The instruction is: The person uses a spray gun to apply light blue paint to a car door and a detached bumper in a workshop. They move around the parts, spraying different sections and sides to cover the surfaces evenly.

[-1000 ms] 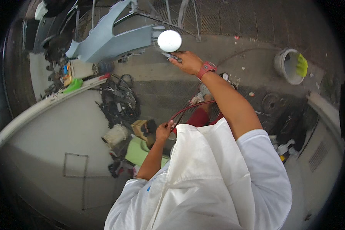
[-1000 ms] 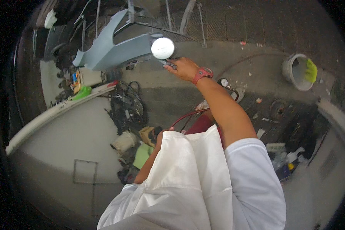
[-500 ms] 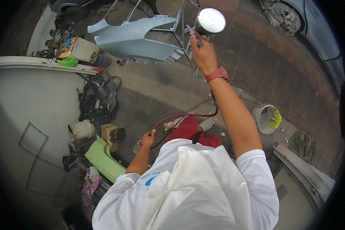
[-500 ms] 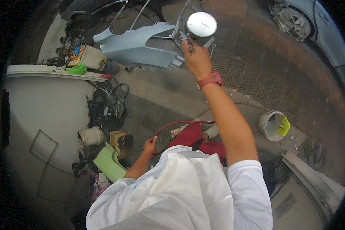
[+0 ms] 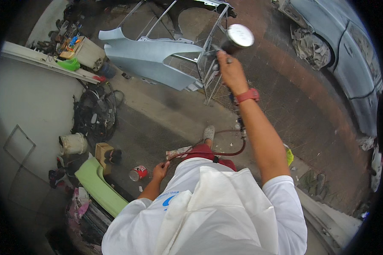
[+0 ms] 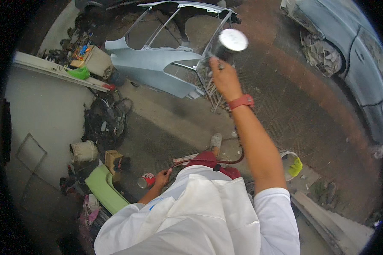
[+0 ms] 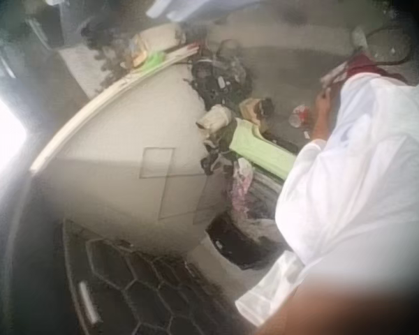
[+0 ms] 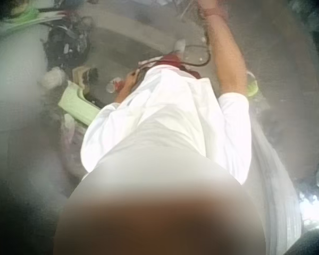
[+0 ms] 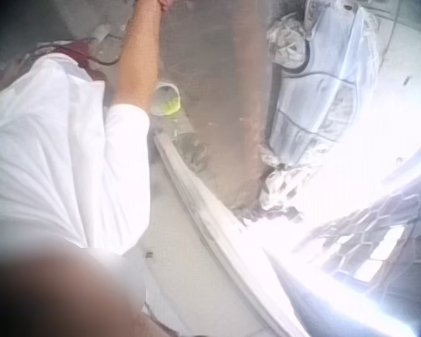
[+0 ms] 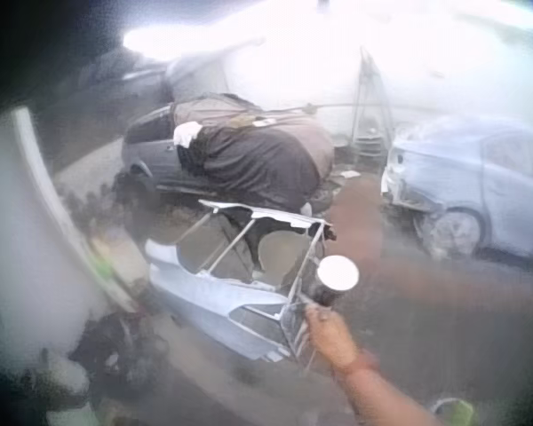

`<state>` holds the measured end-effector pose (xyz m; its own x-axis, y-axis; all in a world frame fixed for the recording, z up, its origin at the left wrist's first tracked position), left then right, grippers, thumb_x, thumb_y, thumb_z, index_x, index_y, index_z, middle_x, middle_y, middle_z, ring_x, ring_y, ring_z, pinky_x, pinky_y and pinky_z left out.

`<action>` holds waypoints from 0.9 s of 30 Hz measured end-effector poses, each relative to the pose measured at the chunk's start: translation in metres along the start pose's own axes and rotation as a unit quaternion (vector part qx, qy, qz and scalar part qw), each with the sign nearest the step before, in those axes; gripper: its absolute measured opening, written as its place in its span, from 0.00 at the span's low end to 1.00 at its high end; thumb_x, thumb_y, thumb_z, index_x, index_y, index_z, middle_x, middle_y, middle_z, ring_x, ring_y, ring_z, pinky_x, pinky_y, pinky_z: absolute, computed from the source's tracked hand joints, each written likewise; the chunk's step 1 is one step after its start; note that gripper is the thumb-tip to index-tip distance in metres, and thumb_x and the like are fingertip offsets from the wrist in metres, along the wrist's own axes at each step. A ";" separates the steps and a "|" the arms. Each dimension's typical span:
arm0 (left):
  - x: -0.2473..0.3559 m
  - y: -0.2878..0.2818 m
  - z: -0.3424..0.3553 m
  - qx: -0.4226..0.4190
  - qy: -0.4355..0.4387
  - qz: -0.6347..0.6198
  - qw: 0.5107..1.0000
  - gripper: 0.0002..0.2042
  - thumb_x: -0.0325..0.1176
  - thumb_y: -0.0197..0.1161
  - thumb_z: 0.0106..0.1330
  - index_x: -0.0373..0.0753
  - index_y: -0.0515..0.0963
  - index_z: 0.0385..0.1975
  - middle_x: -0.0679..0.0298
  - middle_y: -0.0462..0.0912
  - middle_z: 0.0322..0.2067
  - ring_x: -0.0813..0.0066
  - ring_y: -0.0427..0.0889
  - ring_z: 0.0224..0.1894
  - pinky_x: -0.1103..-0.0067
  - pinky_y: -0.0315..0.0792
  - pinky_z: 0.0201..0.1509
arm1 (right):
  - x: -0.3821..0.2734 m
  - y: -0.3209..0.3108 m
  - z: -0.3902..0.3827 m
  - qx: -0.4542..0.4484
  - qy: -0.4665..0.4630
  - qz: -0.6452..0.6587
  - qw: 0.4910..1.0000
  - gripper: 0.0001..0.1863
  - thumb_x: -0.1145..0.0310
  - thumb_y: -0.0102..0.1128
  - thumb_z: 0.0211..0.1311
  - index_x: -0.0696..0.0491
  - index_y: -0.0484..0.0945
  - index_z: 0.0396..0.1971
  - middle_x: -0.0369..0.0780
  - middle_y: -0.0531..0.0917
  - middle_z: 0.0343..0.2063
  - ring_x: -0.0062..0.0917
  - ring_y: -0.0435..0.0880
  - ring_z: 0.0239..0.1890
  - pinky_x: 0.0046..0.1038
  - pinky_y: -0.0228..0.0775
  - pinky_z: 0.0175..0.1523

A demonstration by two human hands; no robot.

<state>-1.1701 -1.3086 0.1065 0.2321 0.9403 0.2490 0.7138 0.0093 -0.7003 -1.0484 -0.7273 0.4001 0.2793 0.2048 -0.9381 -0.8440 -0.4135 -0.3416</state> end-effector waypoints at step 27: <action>0.325 -0.003 -0.065 0.167 0.064 -0.134 0.975 0.18 0.48 0.61 0.74 0.35 0.80 0.36 0.45 0.82 0.31 0.41 0.82 0.39 0.57 0.75 0.45 | -0.119 0.059 0.270 -0.453 -0.134 -0.059 0.880 0.37 0.36 0.48 0.76 0.62 0.81 0.44 0.36 0.77 0.19 0.21 0.76 0.15 0.25 0.67 0.21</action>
<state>-1.0540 -1.0252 0.2324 0.1625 0.8392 0.5190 0.5108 0.3785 -0.7719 -1.2553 -0.5363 0.5072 0.1196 0.4446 -0.8877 -0.0725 -0.8878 -0.4545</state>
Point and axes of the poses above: each hand's wrist, its own z-axis towards the middle knuckle, its own y-axis out of the palm, x = y × z, the point moved 5 cm from there along z, towards the middle knuckle
